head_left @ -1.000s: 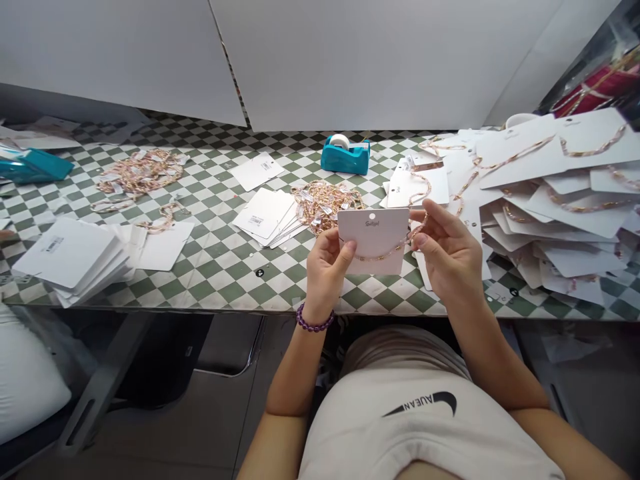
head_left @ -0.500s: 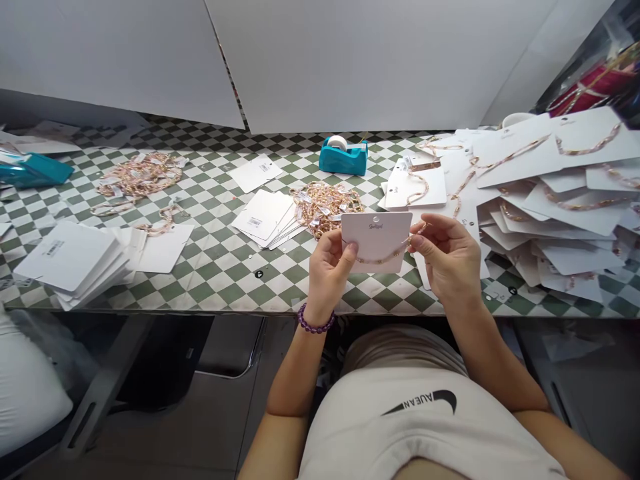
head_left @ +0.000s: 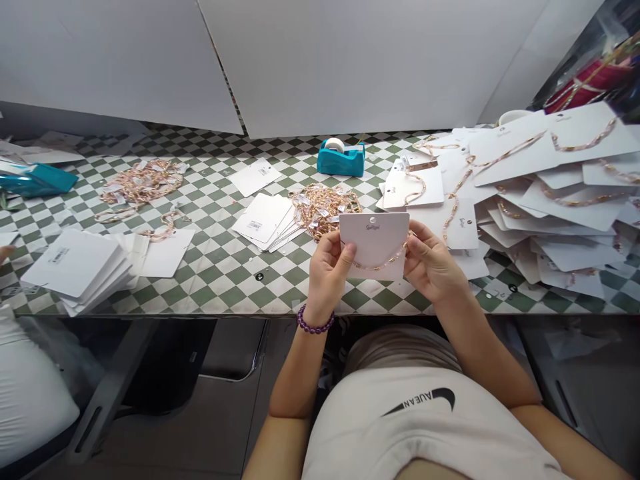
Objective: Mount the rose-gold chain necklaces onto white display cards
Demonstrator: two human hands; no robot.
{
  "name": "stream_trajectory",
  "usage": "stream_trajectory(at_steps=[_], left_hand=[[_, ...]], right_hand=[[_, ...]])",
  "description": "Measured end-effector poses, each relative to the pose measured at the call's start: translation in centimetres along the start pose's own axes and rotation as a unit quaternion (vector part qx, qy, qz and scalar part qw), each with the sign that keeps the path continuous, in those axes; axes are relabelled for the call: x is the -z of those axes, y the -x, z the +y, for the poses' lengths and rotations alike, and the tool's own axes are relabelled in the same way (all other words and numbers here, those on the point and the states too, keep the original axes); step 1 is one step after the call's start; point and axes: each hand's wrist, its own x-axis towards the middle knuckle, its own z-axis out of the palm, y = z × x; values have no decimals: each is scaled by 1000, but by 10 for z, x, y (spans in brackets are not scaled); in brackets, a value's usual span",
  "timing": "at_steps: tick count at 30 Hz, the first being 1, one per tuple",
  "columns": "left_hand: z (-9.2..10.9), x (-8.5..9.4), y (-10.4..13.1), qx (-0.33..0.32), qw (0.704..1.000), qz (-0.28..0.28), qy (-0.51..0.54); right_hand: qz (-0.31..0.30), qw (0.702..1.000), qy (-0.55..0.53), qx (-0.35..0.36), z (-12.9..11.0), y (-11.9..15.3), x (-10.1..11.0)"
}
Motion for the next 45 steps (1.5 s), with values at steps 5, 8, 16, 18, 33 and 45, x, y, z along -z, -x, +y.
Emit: stream_trajectory(at_steps=[5,8,16,18,33,45], left_hand=[[-2,1,0,12,1000,-21,-5],[-4,2,1,23,999,-24,-4],[-4,1,1,34,999,-15,3],[-4,0,1,28,1000,-10,1],[-7,-1,3,-35,997,21,-61],[-10,1,1,-71,995,29,-61]], right_hand=[[-91,995,19,-43,2,2,1],[-111,993,33,-39,4,1,1],[-83,993,39,-70,3,-1,7],[-86,994,28,-56,5,0,6],[81,988,37,125,15,9,-9],[47,960,208,181,20,16,-8]])
